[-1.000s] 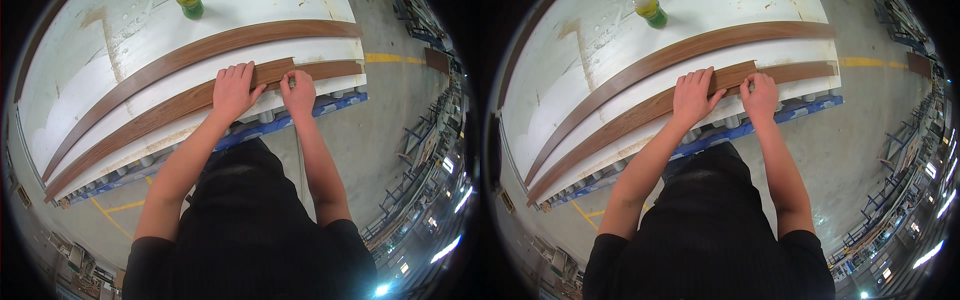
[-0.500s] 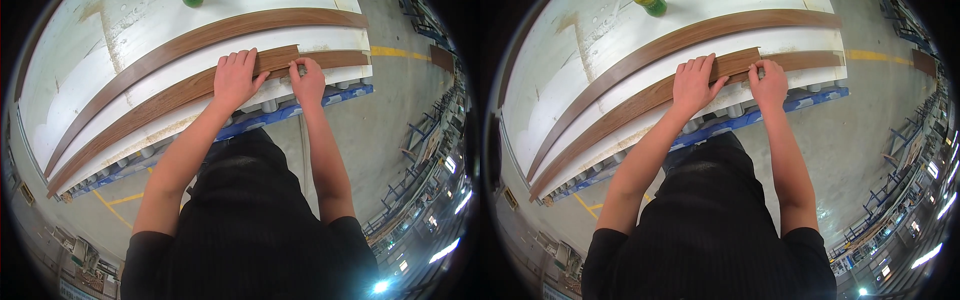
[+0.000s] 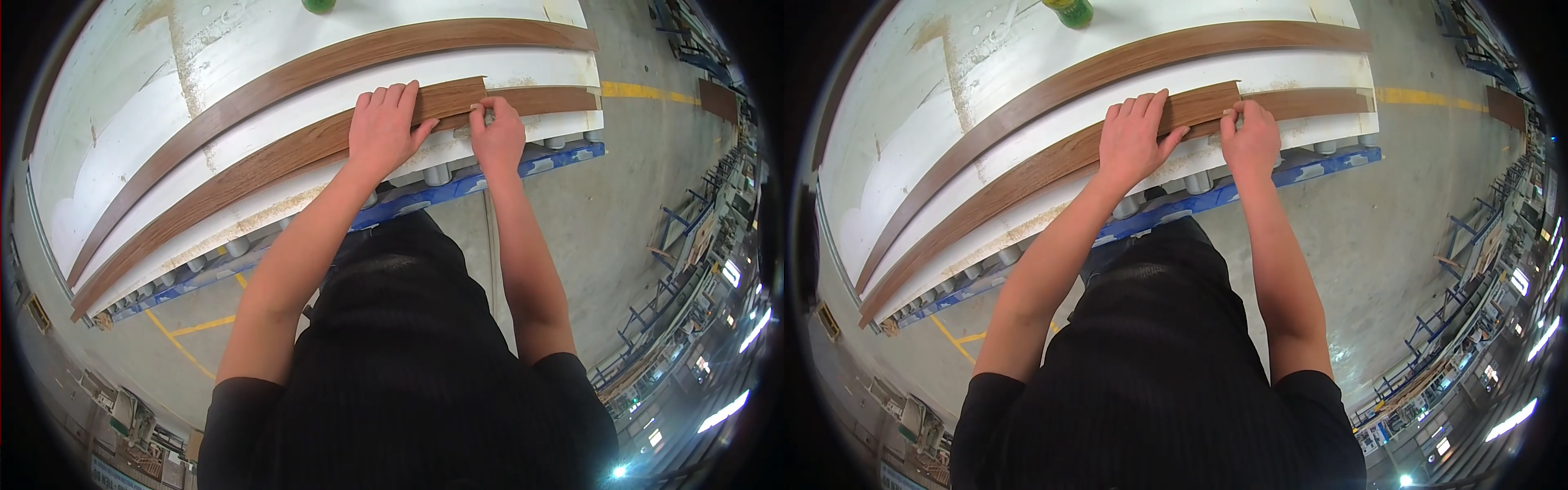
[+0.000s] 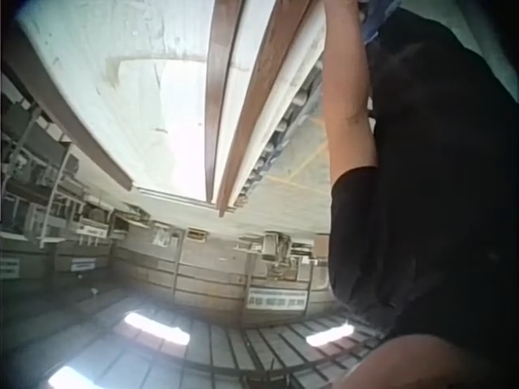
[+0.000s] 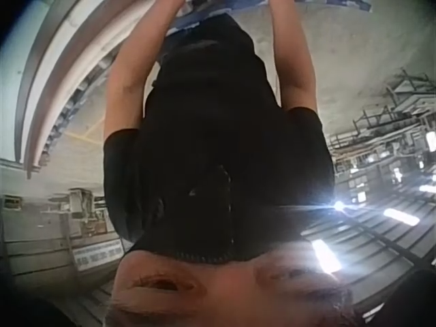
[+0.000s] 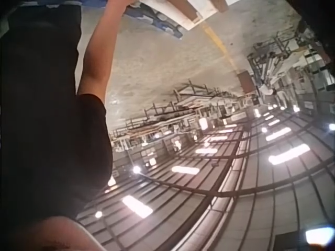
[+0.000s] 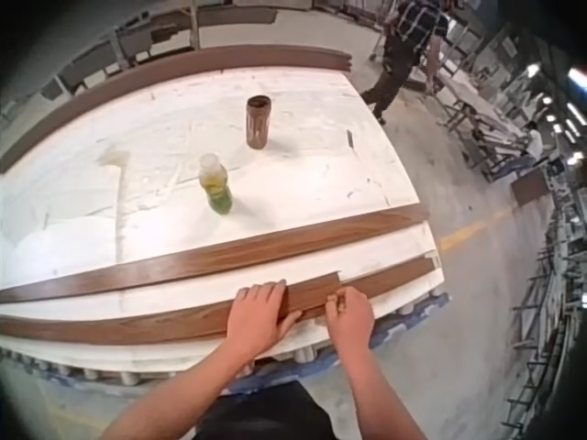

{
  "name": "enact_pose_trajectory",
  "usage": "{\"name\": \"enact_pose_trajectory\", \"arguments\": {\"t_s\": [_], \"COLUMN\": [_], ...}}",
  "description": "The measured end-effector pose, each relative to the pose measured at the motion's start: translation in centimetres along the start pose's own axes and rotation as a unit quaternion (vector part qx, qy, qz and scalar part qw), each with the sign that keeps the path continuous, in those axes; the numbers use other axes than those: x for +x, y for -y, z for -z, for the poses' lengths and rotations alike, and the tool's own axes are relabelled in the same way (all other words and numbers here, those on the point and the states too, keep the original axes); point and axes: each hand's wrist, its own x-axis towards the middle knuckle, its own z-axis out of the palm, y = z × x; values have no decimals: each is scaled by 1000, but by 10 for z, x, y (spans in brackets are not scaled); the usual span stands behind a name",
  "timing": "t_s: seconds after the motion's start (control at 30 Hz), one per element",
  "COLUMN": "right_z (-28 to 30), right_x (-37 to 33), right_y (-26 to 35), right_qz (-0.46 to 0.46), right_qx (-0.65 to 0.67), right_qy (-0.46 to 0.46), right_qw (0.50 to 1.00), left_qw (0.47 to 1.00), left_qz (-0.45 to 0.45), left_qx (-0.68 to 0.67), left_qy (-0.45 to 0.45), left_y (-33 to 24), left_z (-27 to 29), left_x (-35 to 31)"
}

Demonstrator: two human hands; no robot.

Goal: The person is cleaning and polishing long wooden beams using a cloth and cleaning solution on an industrial workbench.

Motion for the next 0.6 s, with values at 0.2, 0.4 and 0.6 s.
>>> {"name": "enact_pose_trajectory", "arguments": {"t_s": [0.2, 0.4, 0.6], "right_z": [10, 13, 13], "right_x": [-8, -4, -1], "right_y": [7, 22, 25], "right_qz": [10, 12, 24], "right_qx": [-1, -122, -152], "right_qy": [12, 42, 49], "right_qw": [1000, 992, 987], "left_qw": [1000, 1000, 1000], "left_qz": [-4, -3, -7], "left_qx": [-3, 0, -7], "left_qy": [-3, -2, -12], "left_y": [0, 1, 1], "left_z": [-1, 0, -2], "left_x": [-1, -1, -1]}}
